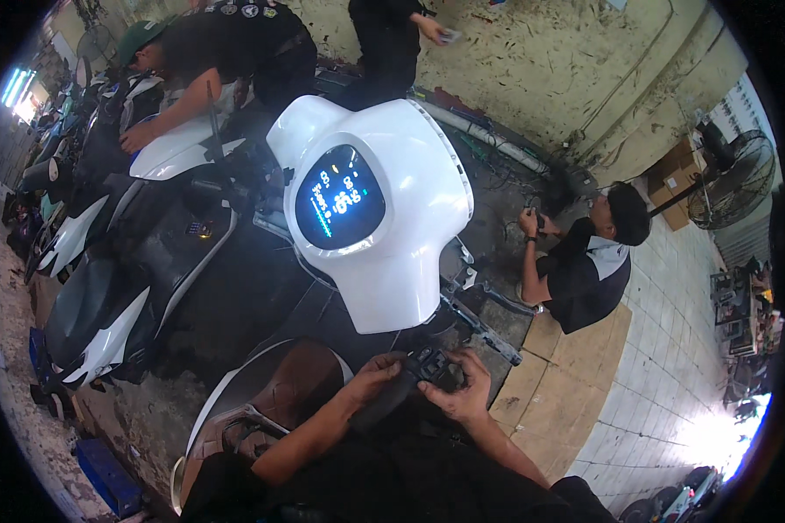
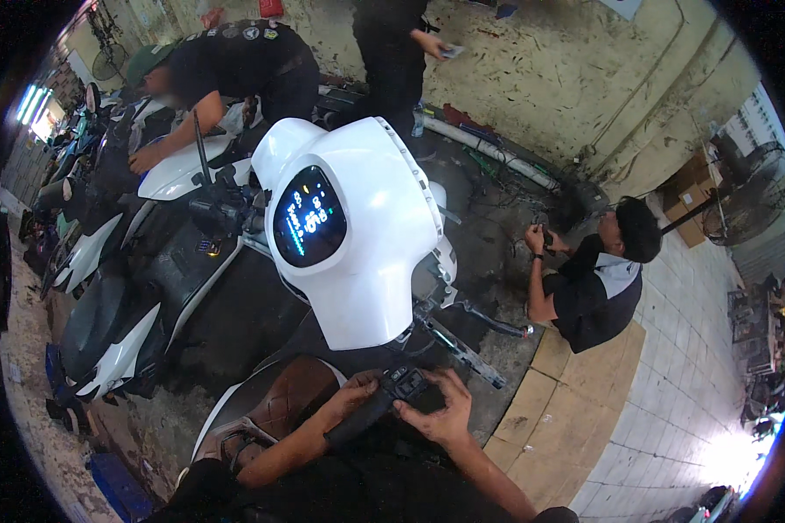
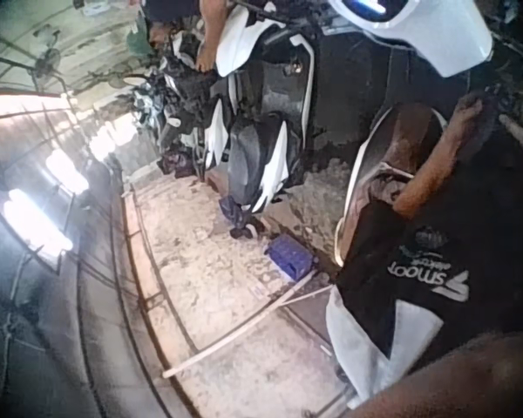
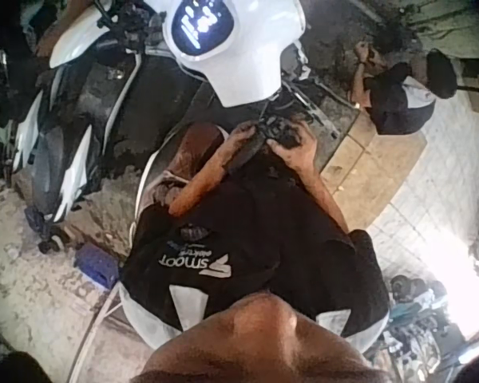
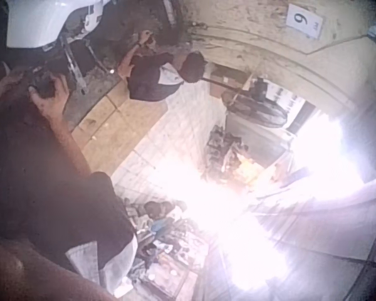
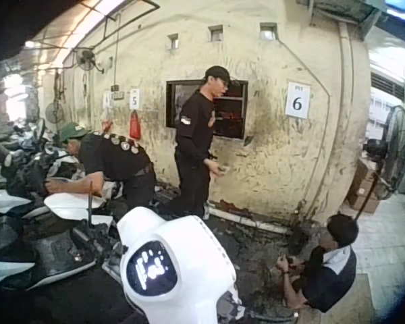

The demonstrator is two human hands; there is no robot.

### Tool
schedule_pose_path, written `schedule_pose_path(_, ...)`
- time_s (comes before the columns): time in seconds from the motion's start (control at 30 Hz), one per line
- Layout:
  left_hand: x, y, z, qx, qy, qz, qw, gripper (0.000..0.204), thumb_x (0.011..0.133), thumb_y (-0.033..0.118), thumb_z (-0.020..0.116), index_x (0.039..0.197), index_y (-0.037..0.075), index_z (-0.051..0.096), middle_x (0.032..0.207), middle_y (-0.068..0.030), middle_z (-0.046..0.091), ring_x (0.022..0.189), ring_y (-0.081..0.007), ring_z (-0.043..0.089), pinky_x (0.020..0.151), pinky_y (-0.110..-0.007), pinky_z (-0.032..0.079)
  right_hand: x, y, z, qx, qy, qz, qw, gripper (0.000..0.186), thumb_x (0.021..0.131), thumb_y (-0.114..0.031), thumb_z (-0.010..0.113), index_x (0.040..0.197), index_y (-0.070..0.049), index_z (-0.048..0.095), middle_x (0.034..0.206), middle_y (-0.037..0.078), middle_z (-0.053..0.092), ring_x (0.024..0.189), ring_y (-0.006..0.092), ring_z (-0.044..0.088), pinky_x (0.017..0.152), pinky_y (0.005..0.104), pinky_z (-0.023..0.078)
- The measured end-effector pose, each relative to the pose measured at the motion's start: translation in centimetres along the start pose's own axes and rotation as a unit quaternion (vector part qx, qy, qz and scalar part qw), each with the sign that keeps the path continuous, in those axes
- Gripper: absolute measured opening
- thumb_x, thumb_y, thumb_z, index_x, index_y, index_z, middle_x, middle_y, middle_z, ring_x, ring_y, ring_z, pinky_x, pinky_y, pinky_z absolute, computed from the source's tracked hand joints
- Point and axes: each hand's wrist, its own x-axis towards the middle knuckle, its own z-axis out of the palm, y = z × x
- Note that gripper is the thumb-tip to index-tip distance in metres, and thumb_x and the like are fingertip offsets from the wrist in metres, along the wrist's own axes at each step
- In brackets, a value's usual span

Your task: The person assembles a handlebar and digital display unit onto a motorcycle by hand and with a wrench, including routing internal wiring and pressing the plastic housing into place.

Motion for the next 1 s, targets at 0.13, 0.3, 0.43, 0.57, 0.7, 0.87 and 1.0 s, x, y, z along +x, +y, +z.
schedule_pose_path(0.13, -0.2, 0.6, -0.1, 0.017, -0.026, 0.019, 0.999, 0.036, 0.093, 0.025, 0.065, 0.119, 0.001, 0.059, 0.104, -0.0066, 0.068, 0.091, -0.0139, 0.067, 0.078, -0.027, 0.054, -0.1, -0.2, 0.1, -0.026, -0.012, 0.011, 1.0, 0.055, 0.058, -0.025, 0.09, 0.101, 0.001, 0.067, 0.096, 0.014, 0.065, 0.087, 0.026, 0.066, 0.079, 0.0339, 0.052)
schedule_pose_path(0.3, 1.0, -0.2, -2.0, 0.052, -0.029, 0.053, 0.997, 0.036, 0.094, 0.031, 0.063, 0.116, 0.002, 0.061, 0.096, -0.0054, 0.069, 0.079, -0.0127, 0.068, 0.069, -0.025, 0.055, 0.2, -0.3, 0.4, -0.03, -0.017, 0.013, 0.999, 0.059, 0.058, -0.029, 0.089, 0.102, 0.003, 0.066, 0.094, 0.015, 0.063, 0.086, 0.0264, 0.064, 0.076, 0.0346, 0.051)
schedule_pose_path(0.43, 1.8, -1.1, -3.7, 0.057, -0.076, 0.06, 0.994, 0.038, 0.095, 0.034, 0.061, 0.116, 0.002, 0.06, 0.092, -0.0061, 0.069, 0.071, -0.0125, 0.068, 0.062, -0.024, 0.055, 0.5, -0.1, 0.1, -0.045, -0.026, -0.048, 0.998, 0.062, 0.058, -0.029, 0.089, 0.105, 0.004, 0.065, 0.096, 0.015, 0.062, 0.086, 0.0272, 0.063, 0.076, 0.0353, 0.05)
schedule_pose_path(0.57, 2.1, -2.3, -4.4, -0.003, -0.072, 0.028, 0.997, 0.039, 0.094, 0.035, 0.062, 0.116, 0.002, 0.059, 0.092, -0.0074, 0.069, 0.071, -0.0128, 0.068, 0.061, -0.024, 0.055, 0.2, -0.3, 0.4, -0.044, -0.024, -0.014, 0.999, 0.062, 0.058, -0.028, 0.088, 0.104, 0.004, 0.064, 0.097, 0.016, 0.062, 0.087, 0.029, 0.063, 0.077, 0.0358, 0.05)
schedule_pose_path(0.7, 2.4, -2.8, -3.5, -0.057, -0.048, 0.012, 0.997, 0.04, 0.092, 0.034, 0.064, 0.112, 0.001, 0.059, 0.093, -0.0096, 0.068, 0.073, -0.0141, 0.068, 0.062, -0.024, 0.056, 0.2, -0.6, 0.6, -0.05, -0.012, -0.003, 0.999, 0.059, 0.059, -0.028, 0.088, 0.102, 0.004, 0.063, 0.097, 0.017, 0.061, 0.088, 0.0309, 0.063, 0.079, 0.037, 0.051)
schedule_pose_path(0.87, 2.2, -2.3, -2.2, -0.046, 0.026, 0.018, 0.998, 0.037, 0.092, 0.032, 0.064, 0.108, 0.0, 0.061, 0.093, -0.009, 0.068, 0.073, -0.013, 0.068, 0.06, -0.024, 0.056, 0.5, -0.9, 0.2, -0.084, -0.03, -0.004, 0.996, 0.057, 0.062, -0.027, 0.087, 0.105, 0.001, 0.063, 0.102, 0.016, 0.062, 0.092, 0.0299, 0.064, 0.081, 0.0371, 0.052)
schedule_pose_path(1.0, 2.2, -1.6, -2.7, -0.09, -0.062, 0.011, 0.994, 0.035, 0.093, 0.032, 0.064, 0.106, 0.0, 0.062, 0.091, -0.0089, 0.068, 0.073, -0.0139, 0.068, 0.059, -0.024, 0.055, 0.7, -0.9, 0.2, -0.076, -0.023, -0.021, 0.997, 0.055, 0.061, -0.027, 0.088, 0.102, 0.0, 0.063, 0.099, 0.015, 0.062, 0.09, 0.0304, 0.064, 0.08, 0.0374, 0.052)
